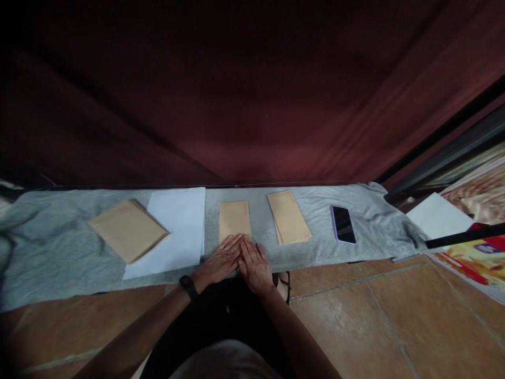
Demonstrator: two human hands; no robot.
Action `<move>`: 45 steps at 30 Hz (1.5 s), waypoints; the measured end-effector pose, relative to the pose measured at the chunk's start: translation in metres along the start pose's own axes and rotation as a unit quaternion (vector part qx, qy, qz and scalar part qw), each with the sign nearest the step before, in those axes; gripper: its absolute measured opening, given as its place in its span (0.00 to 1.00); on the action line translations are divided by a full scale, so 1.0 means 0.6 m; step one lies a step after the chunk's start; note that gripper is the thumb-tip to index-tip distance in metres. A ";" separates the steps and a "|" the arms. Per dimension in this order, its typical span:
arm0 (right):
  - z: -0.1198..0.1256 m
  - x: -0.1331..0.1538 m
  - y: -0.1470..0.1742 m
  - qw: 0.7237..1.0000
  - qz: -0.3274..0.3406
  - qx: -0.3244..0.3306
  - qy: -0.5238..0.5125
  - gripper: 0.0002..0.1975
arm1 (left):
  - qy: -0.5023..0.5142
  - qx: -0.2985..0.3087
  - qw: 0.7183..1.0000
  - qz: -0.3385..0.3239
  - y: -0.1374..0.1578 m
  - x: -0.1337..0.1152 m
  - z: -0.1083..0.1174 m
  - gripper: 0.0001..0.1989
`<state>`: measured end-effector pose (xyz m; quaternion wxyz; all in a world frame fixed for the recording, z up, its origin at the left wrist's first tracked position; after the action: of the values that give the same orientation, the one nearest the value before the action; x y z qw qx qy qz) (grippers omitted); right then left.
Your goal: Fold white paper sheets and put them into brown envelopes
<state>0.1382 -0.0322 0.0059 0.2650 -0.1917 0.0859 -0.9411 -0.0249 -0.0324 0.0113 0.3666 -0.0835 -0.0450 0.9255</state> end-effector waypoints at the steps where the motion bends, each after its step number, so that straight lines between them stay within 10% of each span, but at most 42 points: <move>1: 0.000 0.000 0.001 1.000 -0.001 0.001 0.001 0.30 | -0.005 -0.004 1.000 0.000 0.006 -0.006 0.000 0.30; 13: -0.006 0.023 0.028 1.000 0.030 0.004 0.000 0.29 | -0.043 -0.042 0.996 0.065 0.090 -0.067 -0.003 0.34; 29: 0.023 -0.030 0.060 1.000 -0.021 0.004 0.015 0.28 | -0.053 -0.047 0.992 0.100 0.130 -0.067 0.004 0.35; 45: -0.002 0.034 0.054 1.000 0.005 -0.006 -0.008 0.27 | -0.084 -0.043 0.987 0.134 0.120 -0.089 -0.012 0.36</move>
<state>0.1367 -0.0702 0.0028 0.2690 -0.2008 0.0906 -0.9376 -0.0339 -0.1213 0.0002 0.2307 -0.0265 -0.1037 0.9671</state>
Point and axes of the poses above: each hand's wrist, its own y-axis away from the middle knuckle, its own z-axis out of the back of the hand, x = y × z, the point moved 2 cm from there along -y, towards the middle knuckle, and after that the axes turned 11 degrees about -z, right-handed, at the moved point
